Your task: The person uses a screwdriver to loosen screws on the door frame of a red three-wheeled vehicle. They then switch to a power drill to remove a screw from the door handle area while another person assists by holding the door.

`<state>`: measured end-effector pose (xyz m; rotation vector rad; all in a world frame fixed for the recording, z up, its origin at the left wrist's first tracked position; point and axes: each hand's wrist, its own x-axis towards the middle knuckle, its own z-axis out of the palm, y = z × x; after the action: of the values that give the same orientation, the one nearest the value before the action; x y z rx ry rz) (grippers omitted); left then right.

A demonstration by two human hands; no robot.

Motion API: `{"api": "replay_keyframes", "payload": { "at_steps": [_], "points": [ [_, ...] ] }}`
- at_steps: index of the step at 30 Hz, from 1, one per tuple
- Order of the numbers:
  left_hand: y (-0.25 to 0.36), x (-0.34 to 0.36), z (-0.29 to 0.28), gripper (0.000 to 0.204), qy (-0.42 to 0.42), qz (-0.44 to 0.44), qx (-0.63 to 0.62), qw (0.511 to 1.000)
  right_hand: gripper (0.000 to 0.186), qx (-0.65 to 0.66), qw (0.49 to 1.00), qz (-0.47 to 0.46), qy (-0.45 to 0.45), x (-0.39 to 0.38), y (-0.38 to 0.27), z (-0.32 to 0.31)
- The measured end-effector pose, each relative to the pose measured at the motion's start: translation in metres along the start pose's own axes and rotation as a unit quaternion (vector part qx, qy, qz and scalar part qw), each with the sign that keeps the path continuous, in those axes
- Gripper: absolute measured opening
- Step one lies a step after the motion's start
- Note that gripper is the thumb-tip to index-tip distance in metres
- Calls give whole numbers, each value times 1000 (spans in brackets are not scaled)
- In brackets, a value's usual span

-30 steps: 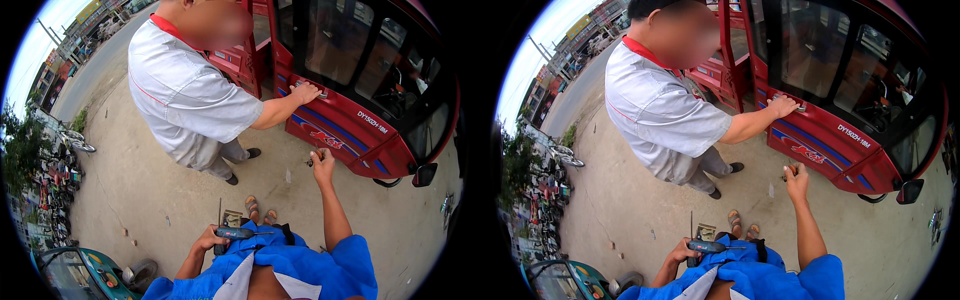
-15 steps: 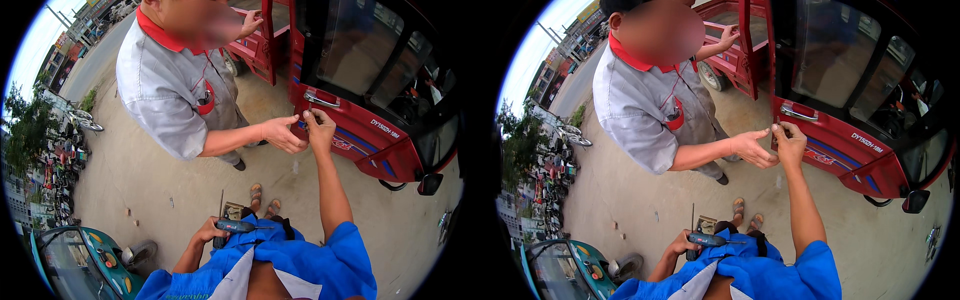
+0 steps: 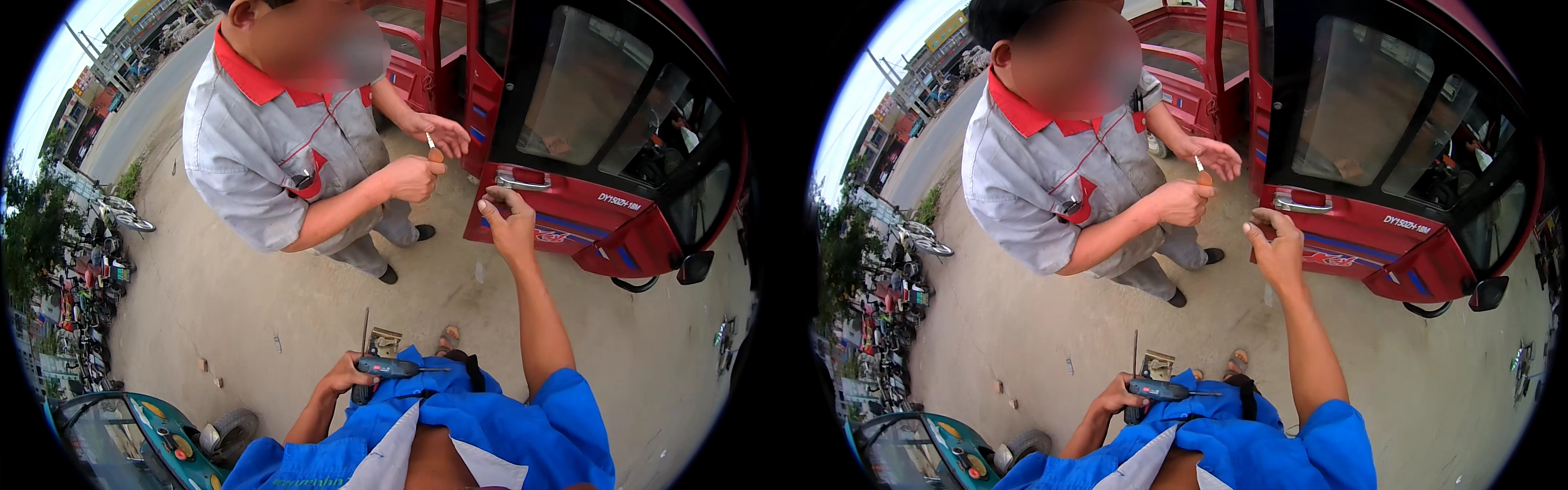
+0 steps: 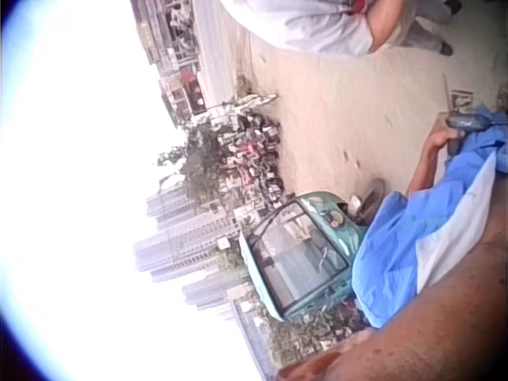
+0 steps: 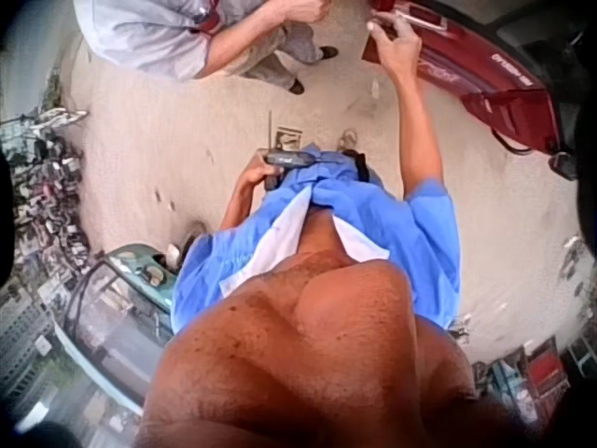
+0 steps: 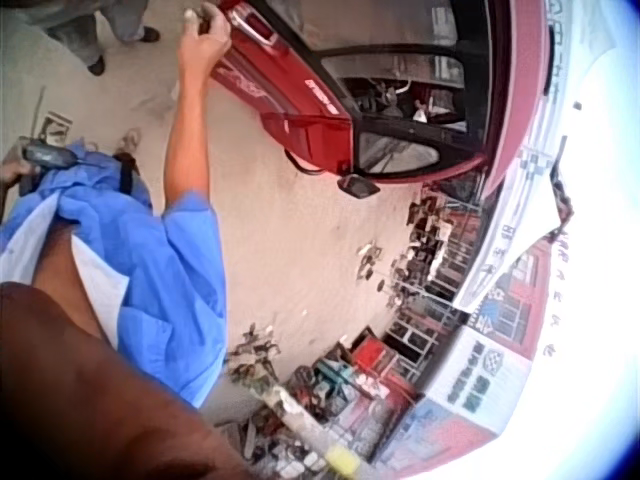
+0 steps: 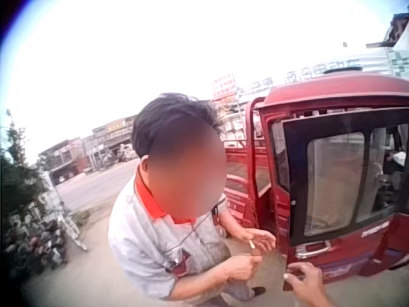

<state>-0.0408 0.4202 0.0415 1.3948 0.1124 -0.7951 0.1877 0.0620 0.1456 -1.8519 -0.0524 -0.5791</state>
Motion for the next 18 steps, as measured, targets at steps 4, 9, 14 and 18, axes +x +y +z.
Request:
{"api": "replay_keyframes", "payload": {
  "at_steps": [4,9,14,18],
  "points": [
    [-3,-2,-26,31,-50,-11,20,999,21,46,990,133,-3,-78,18,-3],
    [-2,-19,-56,32,-93,-18,63,993,19,-6,967,252,-42,-212,17,9],
    [-3,-22,-67,36,-138,-8,87,987,18,40,935,347,-66,-318,5,15],
    [14,-23,-43,38,-154,-18,80,985,17,20,930,362,-57,-358,-2,2]
  ]
}}
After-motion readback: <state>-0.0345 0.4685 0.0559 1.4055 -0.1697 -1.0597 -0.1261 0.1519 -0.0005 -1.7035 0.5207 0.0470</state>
